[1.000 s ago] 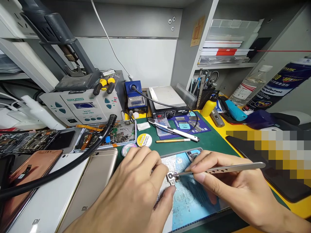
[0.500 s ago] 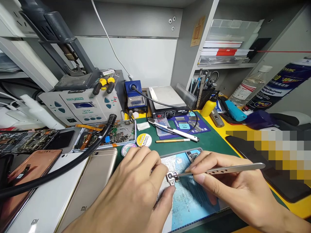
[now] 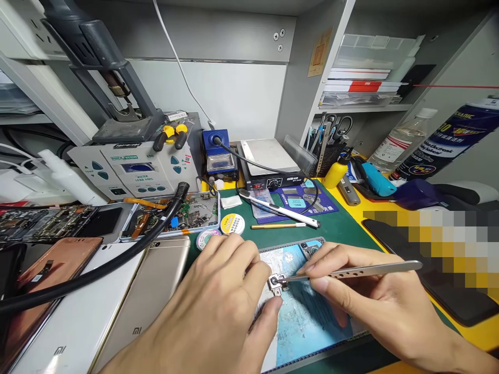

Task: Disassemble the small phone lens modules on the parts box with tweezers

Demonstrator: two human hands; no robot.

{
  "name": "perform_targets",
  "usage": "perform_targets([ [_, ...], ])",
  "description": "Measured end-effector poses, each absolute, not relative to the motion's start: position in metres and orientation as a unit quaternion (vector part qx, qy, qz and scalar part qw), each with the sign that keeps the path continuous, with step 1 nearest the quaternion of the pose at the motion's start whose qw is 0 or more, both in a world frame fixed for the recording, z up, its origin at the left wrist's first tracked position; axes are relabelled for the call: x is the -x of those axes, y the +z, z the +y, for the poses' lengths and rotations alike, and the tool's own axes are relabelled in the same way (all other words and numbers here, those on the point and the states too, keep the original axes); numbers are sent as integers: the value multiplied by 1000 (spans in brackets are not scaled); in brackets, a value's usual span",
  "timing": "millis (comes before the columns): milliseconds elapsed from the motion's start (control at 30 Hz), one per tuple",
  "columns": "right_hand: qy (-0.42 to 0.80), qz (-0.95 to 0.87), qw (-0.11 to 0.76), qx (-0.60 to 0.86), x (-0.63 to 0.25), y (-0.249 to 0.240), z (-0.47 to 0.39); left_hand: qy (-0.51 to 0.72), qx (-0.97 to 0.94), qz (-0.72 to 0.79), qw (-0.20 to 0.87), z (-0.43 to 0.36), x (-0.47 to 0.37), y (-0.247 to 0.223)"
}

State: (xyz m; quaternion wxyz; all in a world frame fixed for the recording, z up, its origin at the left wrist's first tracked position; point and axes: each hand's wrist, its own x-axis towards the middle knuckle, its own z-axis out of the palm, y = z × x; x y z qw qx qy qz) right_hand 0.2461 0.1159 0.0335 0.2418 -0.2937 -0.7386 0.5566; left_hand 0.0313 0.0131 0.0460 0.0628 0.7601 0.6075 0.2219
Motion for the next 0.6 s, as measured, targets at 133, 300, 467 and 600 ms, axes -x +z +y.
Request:
perform_targets([
  [133, 558, -737, 240, 296, -245, 37, 115, 222, -762, 605, 61, 13, -31, 45],
  [300, 560, -733, 243, 298, -244, 37, 115, 221, -759, 610, 56, 11, -32, 45],
  [467, 563, -733, 242, 296, -246, 34, 114, 225, -762, 605, 57, 11, -33, 46],
  [600, 560, -735, 241, 296, -248, 34, 115, 228, -758, 608, 55, 12, -33, 46],
])
